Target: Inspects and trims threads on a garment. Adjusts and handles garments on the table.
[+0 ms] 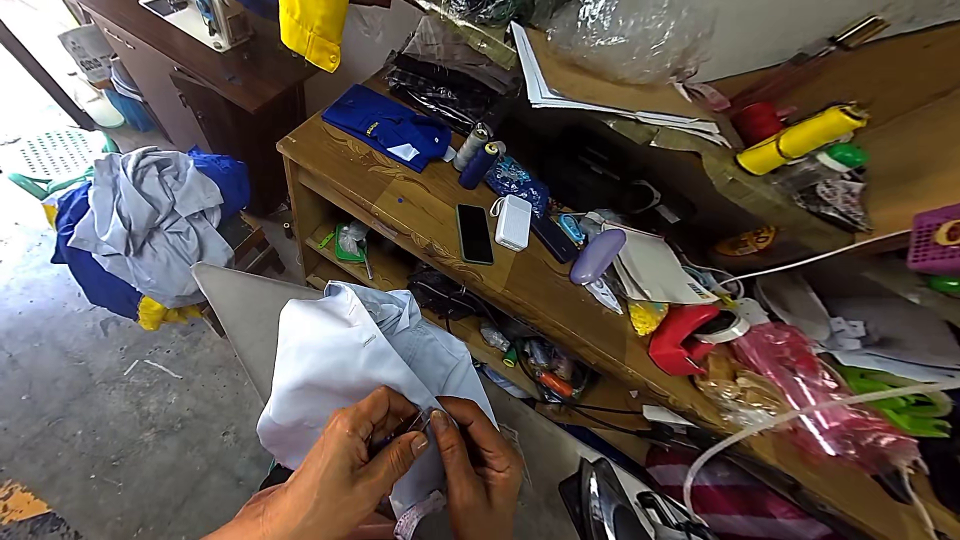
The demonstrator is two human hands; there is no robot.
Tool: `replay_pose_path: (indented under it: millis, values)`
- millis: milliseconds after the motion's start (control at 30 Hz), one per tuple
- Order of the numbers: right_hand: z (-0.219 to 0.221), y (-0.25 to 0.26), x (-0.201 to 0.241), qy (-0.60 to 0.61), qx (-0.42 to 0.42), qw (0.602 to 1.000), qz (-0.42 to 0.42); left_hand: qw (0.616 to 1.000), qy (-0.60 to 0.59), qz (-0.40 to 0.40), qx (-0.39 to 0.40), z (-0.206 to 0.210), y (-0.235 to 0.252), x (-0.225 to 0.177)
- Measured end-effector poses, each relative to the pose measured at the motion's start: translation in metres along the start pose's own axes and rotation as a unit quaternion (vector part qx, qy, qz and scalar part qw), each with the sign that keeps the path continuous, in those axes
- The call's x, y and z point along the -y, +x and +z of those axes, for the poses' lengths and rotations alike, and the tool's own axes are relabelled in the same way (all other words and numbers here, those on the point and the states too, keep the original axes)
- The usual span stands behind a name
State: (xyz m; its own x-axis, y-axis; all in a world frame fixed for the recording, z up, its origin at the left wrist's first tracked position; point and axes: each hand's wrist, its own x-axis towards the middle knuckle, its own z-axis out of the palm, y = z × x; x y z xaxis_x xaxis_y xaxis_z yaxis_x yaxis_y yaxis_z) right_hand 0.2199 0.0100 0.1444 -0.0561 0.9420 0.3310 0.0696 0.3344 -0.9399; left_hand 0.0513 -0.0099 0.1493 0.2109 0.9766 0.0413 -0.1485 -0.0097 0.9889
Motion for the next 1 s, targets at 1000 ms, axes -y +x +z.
replay_pose_path:
  millis: [1000]
  values:
    - [-0.004, 0.0014, 0.0, -0.002, 0.032, 0.999, -0.015, 0.999, 0.023, 0.048, 0.0, -0.0035, 0.004, 0.0042]
